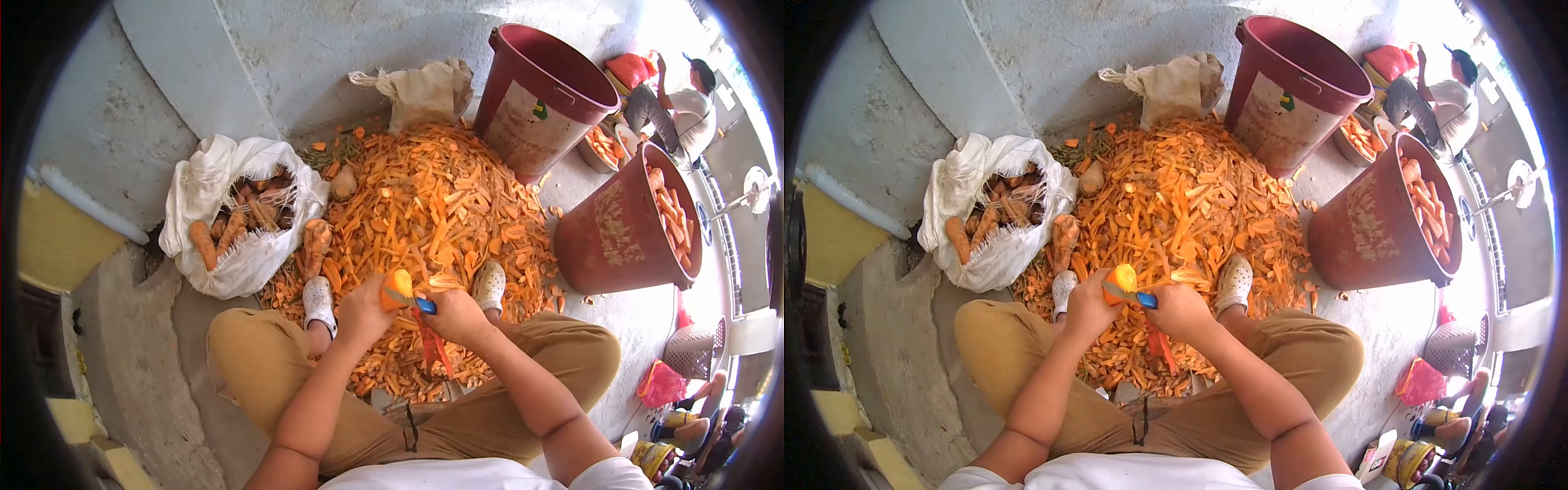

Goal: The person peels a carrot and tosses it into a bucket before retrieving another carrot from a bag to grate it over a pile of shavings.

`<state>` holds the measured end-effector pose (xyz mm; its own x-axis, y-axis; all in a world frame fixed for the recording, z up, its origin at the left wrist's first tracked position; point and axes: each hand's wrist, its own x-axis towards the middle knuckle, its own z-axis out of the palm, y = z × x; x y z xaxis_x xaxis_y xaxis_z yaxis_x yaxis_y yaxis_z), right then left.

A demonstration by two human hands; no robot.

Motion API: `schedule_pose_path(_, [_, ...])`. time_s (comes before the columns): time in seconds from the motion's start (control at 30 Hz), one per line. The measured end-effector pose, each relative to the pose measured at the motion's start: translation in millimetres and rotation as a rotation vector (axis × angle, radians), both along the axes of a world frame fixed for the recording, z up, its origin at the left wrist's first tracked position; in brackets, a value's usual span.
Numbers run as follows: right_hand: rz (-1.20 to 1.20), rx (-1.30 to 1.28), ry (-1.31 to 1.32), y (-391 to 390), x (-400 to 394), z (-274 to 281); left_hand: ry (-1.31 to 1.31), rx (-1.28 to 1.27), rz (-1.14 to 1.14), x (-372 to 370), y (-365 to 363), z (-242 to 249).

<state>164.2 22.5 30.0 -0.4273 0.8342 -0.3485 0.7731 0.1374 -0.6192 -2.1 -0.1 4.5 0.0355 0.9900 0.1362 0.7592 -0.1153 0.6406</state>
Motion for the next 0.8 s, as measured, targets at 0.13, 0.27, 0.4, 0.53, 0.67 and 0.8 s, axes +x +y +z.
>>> schedule_pose_path(0.13, [-0.012,0.158,-0.087,-4,-1,-28,0.058,0.092,-0.067,-3,-1,4])
schedule_pose_path(0.27, [-0.056,-0.208,-0.302,19,13,-88,-0.08,0.364,-0.531,36,-24,24])
schedule_pose_path(0.4, [-0.055,-0.174,-0.135,9,12,-148,-0.148,0.197,-0.206,11,-11,9])
schedule_pose_path(0.53, [0.03,-0.194,-0.21,19,7,-67,-0.161,0.104,-0.132,5,-6,3])
schedule_pose_path(0.67, [-0.399,-0.249,-0.047,40,24,-39,-0.379,-0.114,-0.046,7,-4,-19])
schedule_pose_path(0.8, [-0.575,-0.082,0.214,50,45,1,-0.874,-0.494,0.051,6,-2,-62])
